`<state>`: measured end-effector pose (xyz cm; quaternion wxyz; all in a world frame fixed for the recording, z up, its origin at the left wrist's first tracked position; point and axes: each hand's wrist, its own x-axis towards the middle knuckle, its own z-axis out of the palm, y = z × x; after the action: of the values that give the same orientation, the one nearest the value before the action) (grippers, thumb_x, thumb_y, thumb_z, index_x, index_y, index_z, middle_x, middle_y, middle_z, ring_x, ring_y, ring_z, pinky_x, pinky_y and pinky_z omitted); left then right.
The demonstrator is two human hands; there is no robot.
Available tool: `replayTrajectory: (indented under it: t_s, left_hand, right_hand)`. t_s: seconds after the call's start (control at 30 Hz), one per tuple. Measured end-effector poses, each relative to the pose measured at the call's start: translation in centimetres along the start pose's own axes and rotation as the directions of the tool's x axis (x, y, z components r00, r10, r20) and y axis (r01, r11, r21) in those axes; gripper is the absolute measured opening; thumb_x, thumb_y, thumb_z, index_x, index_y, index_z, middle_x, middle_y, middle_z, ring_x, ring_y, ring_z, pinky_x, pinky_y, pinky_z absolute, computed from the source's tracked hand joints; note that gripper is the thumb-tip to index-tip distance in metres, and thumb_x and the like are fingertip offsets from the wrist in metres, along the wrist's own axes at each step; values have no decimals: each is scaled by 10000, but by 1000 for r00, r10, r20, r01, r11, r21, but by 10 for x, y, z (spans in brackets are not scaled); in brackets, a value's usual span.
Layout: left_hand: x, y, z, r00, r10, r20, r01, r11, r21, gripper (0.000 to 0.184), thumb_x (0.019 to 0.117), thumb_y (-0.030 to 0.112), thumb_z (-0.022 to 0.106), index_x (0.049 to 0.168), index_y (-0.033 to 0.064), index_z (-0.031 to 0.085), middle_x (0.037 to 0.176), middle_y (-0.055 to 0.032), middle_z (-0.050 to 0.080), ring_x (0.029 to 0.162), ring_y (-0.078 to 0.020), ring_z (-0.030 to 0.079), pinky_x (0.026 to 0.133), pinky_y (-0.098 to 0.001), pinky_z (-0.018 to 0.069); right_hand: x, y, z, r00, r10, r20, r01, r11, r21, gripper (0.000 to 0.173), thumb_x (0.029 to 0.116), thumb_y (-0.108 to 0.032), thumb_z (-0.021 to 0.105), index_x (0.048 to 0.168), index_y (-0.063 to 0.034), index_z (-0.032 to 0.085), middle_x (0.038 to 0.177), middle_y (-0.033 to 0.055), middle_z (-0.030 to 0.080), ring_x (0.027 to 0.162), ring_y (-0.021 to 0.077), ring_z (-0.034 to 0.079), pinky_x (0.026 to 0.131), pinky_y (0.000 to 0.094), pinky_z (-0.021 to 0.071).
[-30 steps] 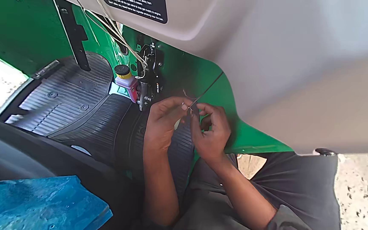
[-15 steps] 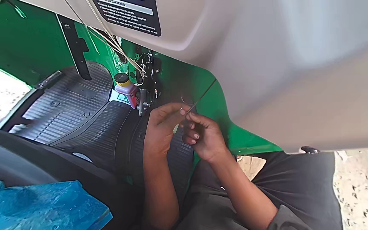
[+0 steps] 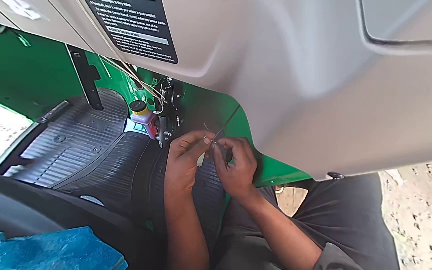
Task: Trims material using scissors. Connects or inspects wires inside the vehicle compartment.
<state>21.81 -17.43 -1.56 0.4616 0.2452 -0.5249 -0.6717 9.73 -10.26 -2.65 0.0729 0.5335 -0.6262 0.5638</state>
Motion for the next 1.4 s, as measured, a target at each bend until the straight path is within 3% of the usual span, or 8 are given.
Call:
replayTrajectory:
  t_s: [0.23,0.43,0.57,0.7,0.87,1.0,1.2,1.4]
  left_hand:
    - [0,1,2,1000,-19,9,19,1000,7,182,1006,60,578,1077,5,737,945,-137,703,762,-163,645,675,-284,563]
    - [0,-2,-2,995,63,84,-57,996,-70,184,1006,73,587,1104,-3,724,969,-127,704,791,-147,658,725,-296,580]
    - [-2,2,-1,999,43,33,-41,998,-47,190,1012,62,575,1113,-2,722,956,-125,688,729,-149,622,657,-281,558]
    - [-3,1,1,999,33,18,-32,999,-25,199,1019,45,559,1127,-8,718,989,-133,695,770,-160,642,682,-288,567]
    - [-3,3,3,999,37,23,-36,999,-18,194,1017,39,569,1130,-12,718,965,-125,703,746,-141,643,672,-267,566]
    - [-3,1,2,999,26,25,-26,1000,-9,198,1018,40,555,1113,-5,723,952,-123,697,724,-142,623,636,-259,545]
    - [-2,0,-2,998,35,42,-33,999,-38,208,1023,52,549,1121,-8,722,980,-131,709,791,-154,667,706,-295,585]
    - [-2,3,0,1000,24,11,-24,999,-25,202,1017,47,556,1121,-12,719,949,-129,691,736,-153,631,658,-278,559]
  right_hand:
    - [3,-6,-2,953,252,169,-300,862,409,47,930,-27,691,977,-26,695,781,17,638,632,69,587,554,217,529]
    - [17,-7,-17,308,291,906,-743,-522,420,195,1014,-220,549,929,-59,620,703,9,525,469,73,426,450,206,406]
    - [9,-16,-15,552,588,591,-788,136,600,143,1009,-77,558,1041,-28,689,747,56,580,538,89,474,500,226,425]
    - [0,-10,-9,988,135,77,-147,973,179,287,859,-27,748,1140,-24,694,914,31,643,660,63,600,531,201,542]
    - [0,-4,-3,993,-119,-7,117,989,-89,148,894,-123,770,1020,-46,754,899,35,689,699,65,627,563,210,538]
    - [2,-10,-6,955,256,150,-291,907,306,46,948,-75,712,985,-50,720,775,1,668,588,52,582,495,202,507]
    - [13,-9,-14,344,399,850,-819,-316,479,221,1047,-269,544,997,-77,640,733,18,526,504,82,441,472,214,411]
    - [-1,-9,-6,969,220,114,-245,925,292,323,855,-28,775,1164,-31,678,920,40,640,603,79,575,491,216,532]
